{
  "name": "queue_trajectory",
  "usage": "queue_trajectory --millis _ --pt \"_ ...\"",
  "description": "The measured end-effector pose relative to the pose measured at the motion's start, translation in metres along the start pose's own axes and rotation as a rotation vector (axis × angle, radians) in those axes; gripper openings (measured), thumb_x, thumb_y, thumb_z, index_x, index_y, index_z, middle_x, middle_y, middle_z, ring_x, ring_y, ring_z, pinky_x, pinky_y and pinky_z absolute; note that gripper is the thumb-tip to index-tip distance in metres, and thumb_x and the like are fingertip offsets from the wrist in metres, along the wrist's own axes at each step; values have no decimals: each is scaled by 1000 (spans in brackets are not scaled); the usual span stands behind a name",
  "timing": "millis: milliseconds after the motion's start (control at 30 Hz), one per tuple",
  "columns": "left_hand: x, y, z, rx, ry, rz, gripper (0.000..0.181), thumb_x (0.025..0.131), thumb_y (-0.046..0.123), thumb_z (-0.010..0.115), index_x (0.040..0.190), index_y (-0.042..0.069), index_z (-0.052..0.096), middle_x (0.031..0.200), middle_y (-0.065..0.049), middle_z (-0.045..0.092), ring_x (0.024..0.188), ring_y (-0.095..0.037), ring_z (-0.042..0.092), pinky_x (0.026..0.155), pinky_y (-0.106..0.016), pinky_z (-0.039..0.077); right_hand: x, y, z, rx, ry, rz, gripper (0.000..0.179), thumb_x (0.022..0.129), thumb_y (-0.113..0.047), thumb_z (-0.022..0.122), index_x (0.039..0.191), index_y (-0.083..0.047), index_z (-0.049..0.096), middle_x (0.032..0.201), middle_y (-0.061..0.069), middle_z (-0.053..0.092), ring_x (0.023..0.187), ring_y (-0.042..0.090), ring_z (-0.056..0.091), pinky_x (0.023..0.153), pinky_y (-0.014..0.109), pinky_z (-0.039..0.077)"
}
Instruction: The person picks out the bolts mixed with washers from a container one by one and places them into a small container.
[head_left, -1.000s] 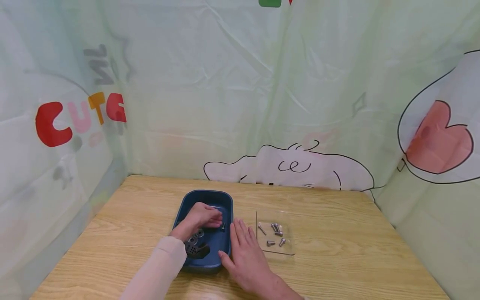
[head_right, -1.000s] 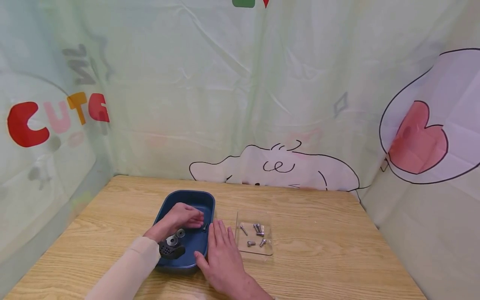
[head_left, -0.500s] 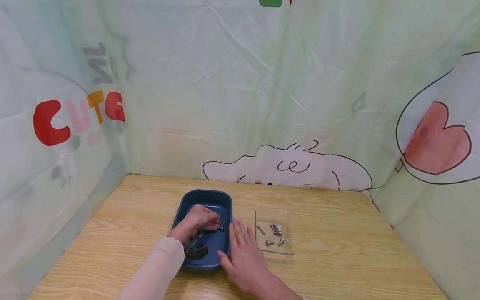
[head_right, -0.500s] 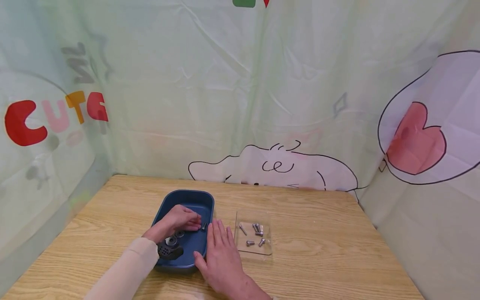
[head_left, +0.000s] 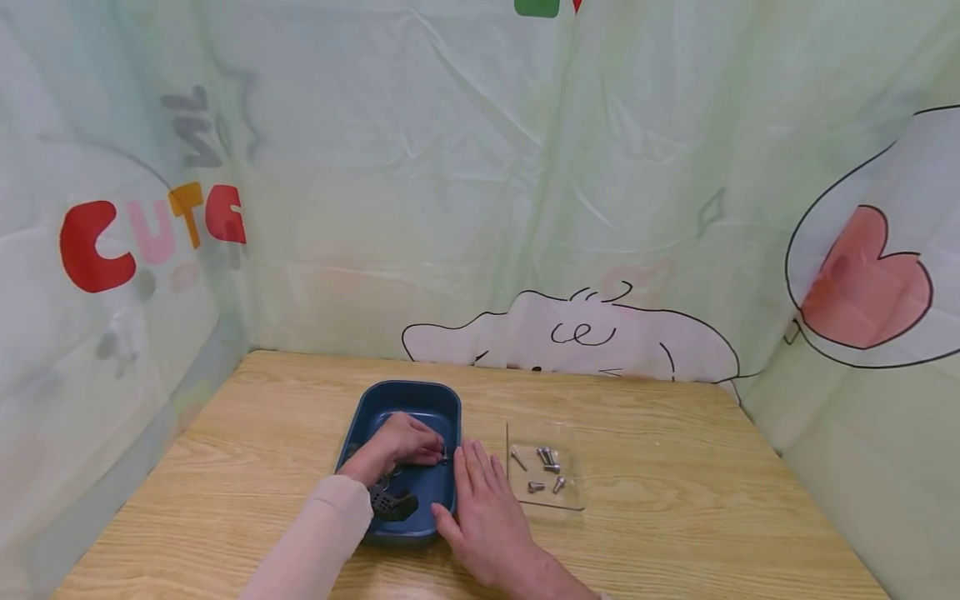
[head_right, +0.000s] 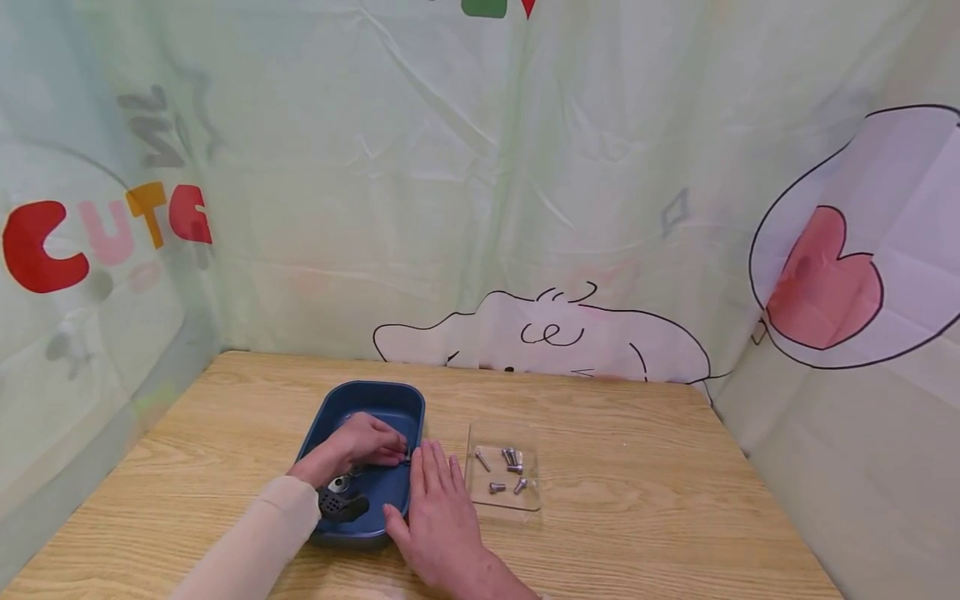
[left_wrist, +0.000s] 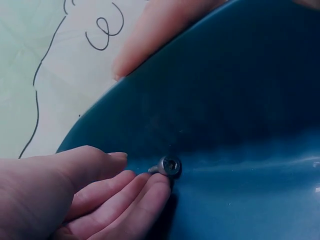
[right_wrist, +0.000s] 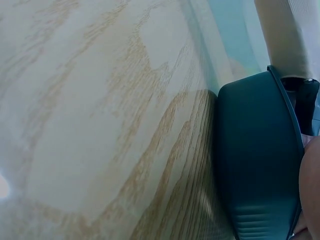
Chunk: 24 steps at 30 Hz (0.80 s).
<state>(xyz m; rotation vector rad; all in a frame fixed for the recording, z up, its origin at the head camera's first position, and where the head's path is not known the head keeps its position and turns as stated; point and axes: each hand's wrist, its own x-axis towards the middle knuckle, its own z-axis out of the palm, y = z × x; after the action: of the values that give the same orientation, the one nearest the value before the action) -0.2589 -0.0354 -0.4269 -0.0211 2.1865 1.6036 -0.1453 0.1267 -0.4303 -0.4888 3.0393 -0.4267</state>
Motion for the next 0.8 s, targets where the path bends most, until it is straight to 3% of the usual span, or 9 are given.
queue_trajectory --millis 300,533,800 --pt "1 2 4 75 -19 20 22 92 8 68 111 -3 73 100 -15 75 84 -22 76 76 -32 63 1 0 1 4 1 3 80 101 -57 39 157 -3 22 166 14 15 155 29 10 126 55 14" --pt "-2 3 8 74 -31 42 22 90 7 71 110 -2 74 102 -16 75 85 -23 76 79 -34 63 0 -1 1 0 1 4 80 100 -57 39 157 -3 21 167 14 15 155 29 10 126 54 13" --pt "1 4 9 56 -17 -9 19 89 6 71 106 1 76 97 -13 76 81 -20 76 76 -30 63 0 -1 1 -6 2 4 80 100 -57 39 157 -3 21 167 13 15 155 29 10 126 55 14"
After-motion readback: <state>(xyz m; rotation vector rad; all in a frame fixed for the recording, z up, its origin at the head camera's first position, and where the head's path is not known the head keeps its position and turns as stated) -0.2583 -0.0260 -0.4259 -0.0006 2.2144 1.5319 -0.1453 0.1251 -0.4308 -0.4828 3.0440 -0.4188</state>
